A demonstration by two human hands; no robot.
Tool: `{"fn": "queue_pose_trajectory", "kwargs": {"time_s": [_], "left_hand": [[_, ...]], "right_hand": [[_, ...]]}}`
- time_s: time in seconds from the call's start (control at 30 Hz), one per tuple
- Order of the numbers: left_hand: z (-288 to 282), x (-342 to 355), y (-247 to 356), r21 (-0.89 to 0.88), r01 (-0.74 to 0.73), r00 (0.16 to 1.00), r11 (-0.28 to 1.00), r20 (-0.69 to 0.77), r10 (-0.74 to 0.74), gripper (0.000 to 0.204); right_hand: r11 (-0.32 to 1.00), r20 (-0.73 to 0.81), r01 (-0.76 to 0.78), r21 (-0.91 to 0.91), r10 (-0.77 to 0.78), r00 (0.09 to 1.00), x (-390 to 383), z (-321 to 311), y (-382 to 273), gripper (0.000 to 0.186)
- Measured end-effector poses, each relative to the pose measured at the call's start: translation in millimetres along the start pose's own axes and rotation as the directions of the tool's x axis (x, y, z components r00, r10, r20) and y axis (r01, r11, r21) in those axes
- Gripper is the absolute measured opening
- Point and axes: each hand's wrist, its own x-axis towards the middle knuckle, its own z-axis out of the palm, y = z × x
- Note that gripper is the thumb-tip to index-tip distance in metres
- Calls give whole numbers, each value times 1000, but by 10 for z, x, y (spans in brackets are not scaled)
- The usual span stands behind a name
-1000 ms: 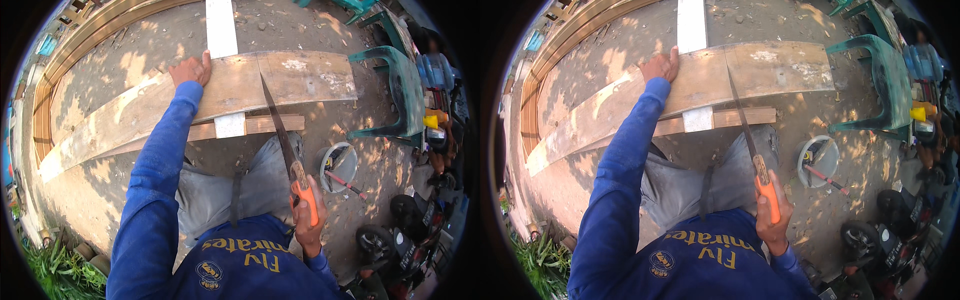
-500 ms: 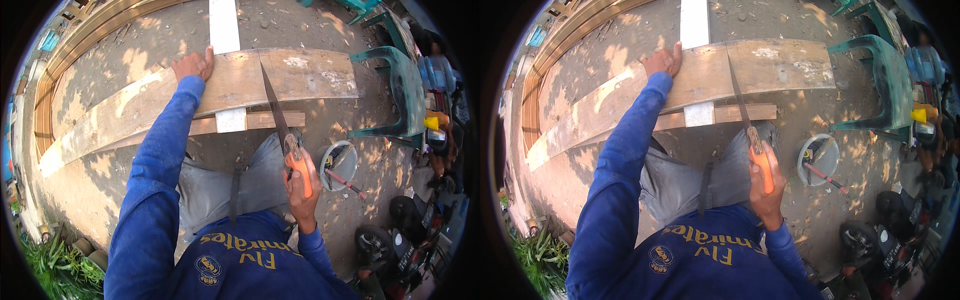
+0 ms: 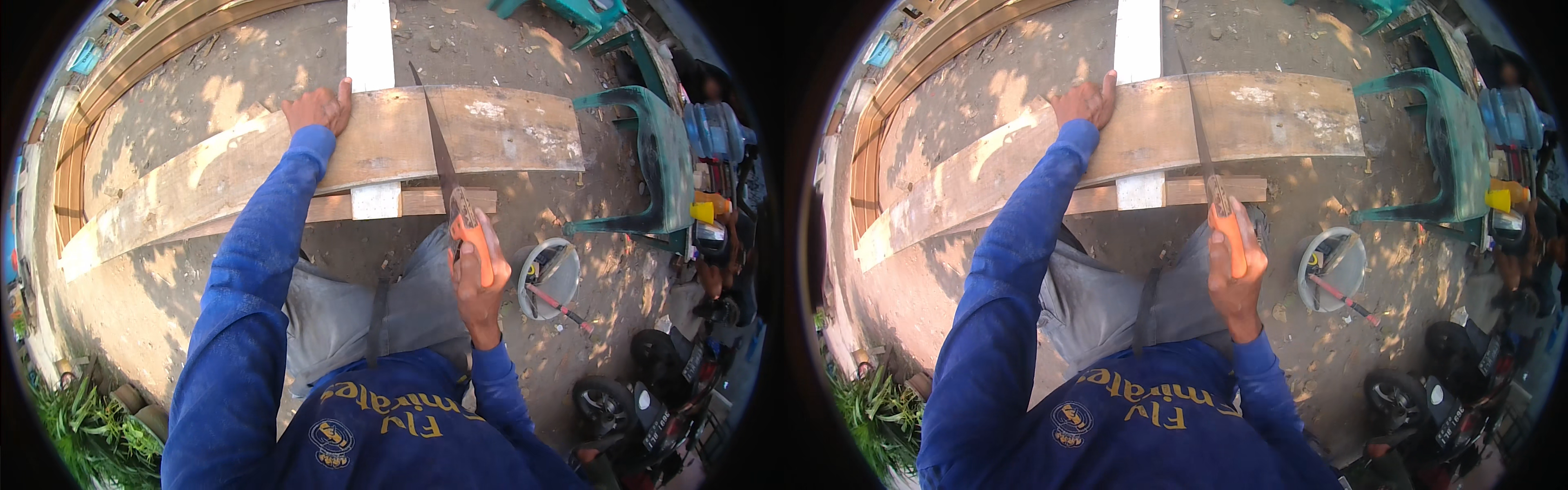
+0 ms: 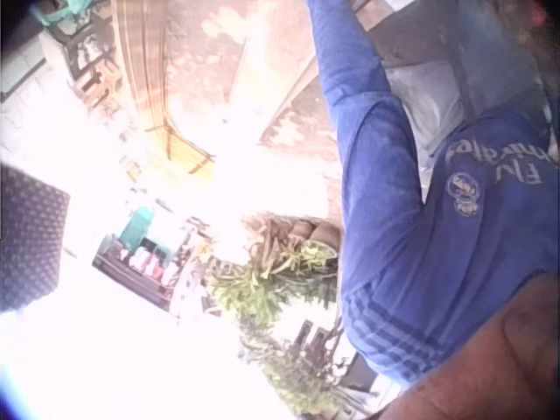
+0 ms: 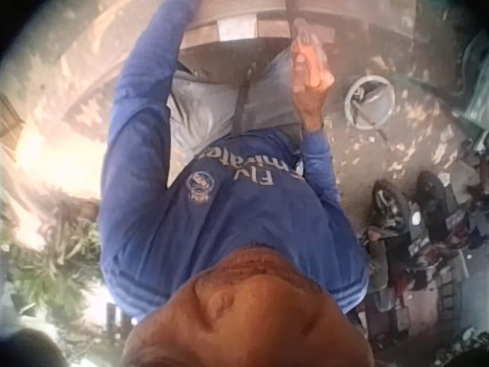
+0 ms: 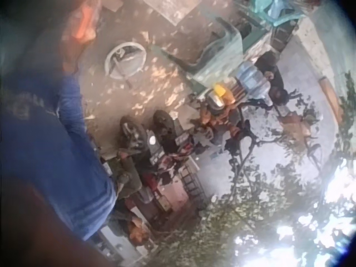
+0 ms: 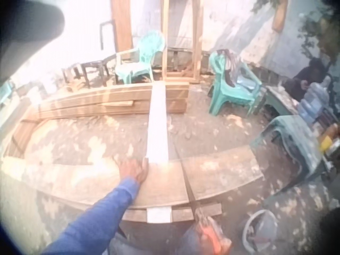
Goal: The person measures and marks a wooden plank using a tape measure and a pen, and then saws the plank along the marked line with a hand saw.
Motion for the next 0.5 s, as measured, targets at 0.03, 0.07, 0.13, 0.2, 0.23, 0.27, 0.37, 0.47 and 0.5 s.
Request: {"fn": "queue_pose_trajectory", "kwargs": {"time_s": [0.03, 0.07, 0.13, 0.2, 0.23, 0.27, 0.37, 0.47, 0.5], "left_hand": [[21, -36, -2, -8, 4, 1000, 1000, 25, -4, 82], [33, -56, 8, -9, 1, 1000, 1000, 27, 0, 82], [13, -30, -35, -38, 1, 1000, 999, 24, 0, 82], [26, -32, -35, -32, 1, 1000, 999, 10, -1, 82], [15, -18, -18, -24, -6, 1000, 1000, -7, 6, 82], [9, 7, 35, -26, -10, 1000, 1000, -13, 10, 82], [35, -23, 110, -24, -37, 999, 999, 21, 38, 81], [24, -41, 16, -7, -16, 999, 1000, 36, 17, 82], [18, -30, 5, 0, -10, 999, 1000, 48, 10, 82]], "right_hand": [[1000, -7, -6, 4, 6, 1000, -407, -173, 7, 52], [1000, -17, -10, 12, 10, 1000, -825, -351, 14, 54], [997, 33, -62, 43, 60, 998, -1423, -650, -28, 58], [995, 88, -96, 9, 95, 992, -1501, -699, 51, 61], [999, 23, -17, 40, 16, 1000, -1350, -586, 158, 60], [996, -51, 63, 65, -60, 997, -1137, -454, 246, 59], [994, -29, -21, 109, 24, 999, 259, 117, 215, 55], [996, 32, -49, 79, 46, 998, 471, 237, -5, 55], [997, 26, -26, 75, 24, 999, 360, 204, 39, 56]]}}
